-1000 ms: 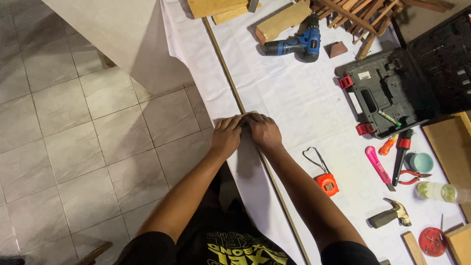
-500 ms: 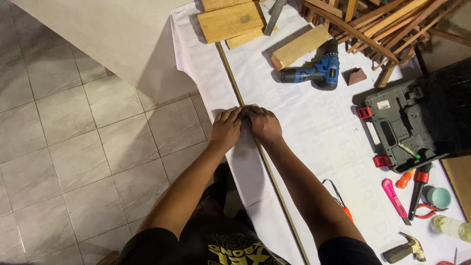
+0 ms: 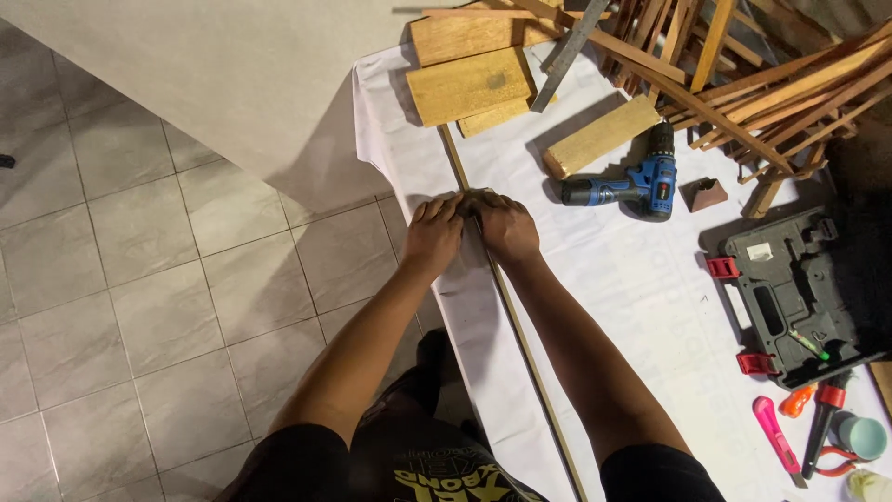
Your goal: The recorder is using a power planer and measuring wood strips at a workbench.
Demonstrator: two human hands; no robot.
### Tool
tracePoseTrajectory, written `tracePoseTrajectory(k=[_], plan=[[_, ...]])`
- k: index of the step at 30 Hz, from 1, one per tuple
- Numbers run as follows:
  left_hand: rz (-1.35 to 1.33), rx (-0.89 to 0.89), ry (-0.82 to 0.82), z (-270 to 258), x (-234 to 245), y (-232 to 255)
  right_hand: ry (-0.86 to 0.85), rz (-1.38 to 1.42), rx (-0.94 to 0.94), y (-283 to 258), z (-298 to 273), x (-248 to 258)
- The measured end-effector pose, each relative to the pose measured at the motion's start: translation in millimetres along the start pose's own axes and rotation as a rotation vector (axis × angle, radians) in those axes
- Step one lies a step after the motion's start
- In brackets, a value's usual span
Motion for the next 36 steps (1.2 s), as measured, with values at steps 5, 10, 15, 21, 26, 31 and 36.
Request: tracePoseTrajectory(k=[5,10,15,21,26,31,36], plan=[[-0.016,0.005,0.053,13,-1,-17,-0.053,-0.031,-0.045,22,15,-27],[-0.051,-0.016,0.084,16,24,-10,-0.076,0.011,-0.045,19,13,-16],[-0.029,-0.065,0.089,-15,26,22,-0.045,-0.024,-0.048,14,-35,-6],[-0.155,-0.058,0.076,-76,40,76,-0.022,-0.032,-0.038,-18,-112,32],[-0.139,-0.085,0.092,-143,29,134,0.008,-0.126,-0.017,-17,-210,24],[-0.184,-0.126,0.129,-204,36,194,0.000,-0.080,-0.079,-47,-283,71],[-0.245,-0.163,0.100,-254,37,245,-0.029,-0.114,-0.061,-53,-356,80]])
Point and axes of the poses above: each hand's wrist, its own z-axis towards the middle knuckle, its own x-axis out of the back of the hand, y = z × x, the point moved 8 cm from there along z, towards the middle knuckle, and after that the axes turned 3 degrees about x, right-handed, at the moved point
